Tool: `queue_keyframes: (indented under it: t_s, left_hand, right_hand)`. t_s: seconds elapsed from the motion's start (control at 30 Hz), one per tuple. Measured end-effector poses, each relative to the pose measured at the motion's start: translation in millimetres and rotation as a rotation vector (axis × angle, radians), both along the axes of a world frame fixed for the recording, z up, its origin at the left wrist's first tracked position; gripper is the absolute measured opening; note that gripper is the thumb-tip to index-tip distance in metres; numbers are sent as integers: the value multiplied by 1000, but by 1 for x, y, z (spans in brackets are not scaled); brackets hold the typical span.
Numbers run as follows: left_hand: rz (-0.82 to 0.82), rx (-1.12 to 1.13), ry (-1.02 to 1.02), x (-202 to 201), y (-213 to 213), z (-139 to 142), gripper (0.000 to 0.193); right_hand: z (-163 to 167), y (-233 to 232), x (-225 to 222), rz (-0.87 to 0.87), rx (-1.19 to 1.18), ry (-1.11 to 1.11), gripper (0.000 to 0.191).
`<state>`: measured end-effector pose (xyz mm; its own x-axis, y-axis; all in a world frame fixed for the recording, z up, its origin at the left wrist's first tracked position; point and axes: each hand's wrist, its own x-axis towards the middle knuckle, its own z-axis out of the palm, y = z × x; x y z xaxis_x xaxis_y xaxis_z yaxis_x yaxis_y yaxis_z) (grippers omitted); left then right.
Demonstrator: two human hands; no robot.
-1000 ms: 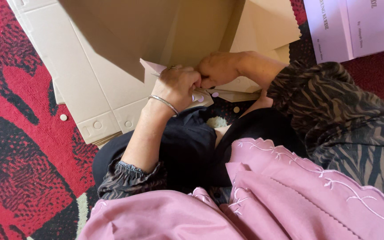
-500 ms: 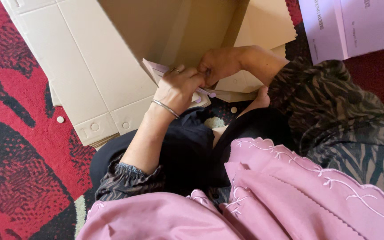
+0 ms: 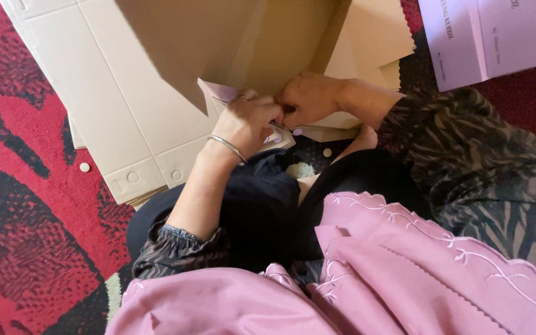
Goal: The person sits on a patterned rug and assembles a flat-packed cardboard box by folding its sides and inserting a purple paper insert into the interior. The person then folds the top flaps to close the box.
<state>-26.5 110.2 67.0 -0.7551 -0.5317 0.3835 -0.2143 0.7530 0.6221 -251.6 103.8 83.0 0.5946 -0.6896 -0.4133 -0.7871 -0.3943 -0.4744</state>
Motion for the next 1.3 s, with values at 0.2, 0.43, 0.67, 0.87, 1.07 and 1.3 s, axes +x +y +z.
queue_keyframes:
  t_s: [0.2,0.43,0.67,0.87,1.07,1.3]
  left_hand:
    - [37,-32,-3,-4,1,-2,13]
    - [76,-174,19,-6,-2,-5,10]
    - [133,-256,40,-8,-1,-13,10]
    - [187,-296,23,-11,2,-14,9]
    - [133,-142,29,-5,1,-13,18]
    - [154,-103,-76,-9,-3,-17,13]
  right_hand:
    - [-5,1,-5,-43,36,28,36]
    - [2,-1,-4,-81,69,5,34]
    - [27,-4,1,-223,261,-63,27]
    - [24,-6,6,-254,267,-75,24]
    - [5,6,11,-193,-28,15,30]
    - [-2,11,6,-260,-34,-132,33]
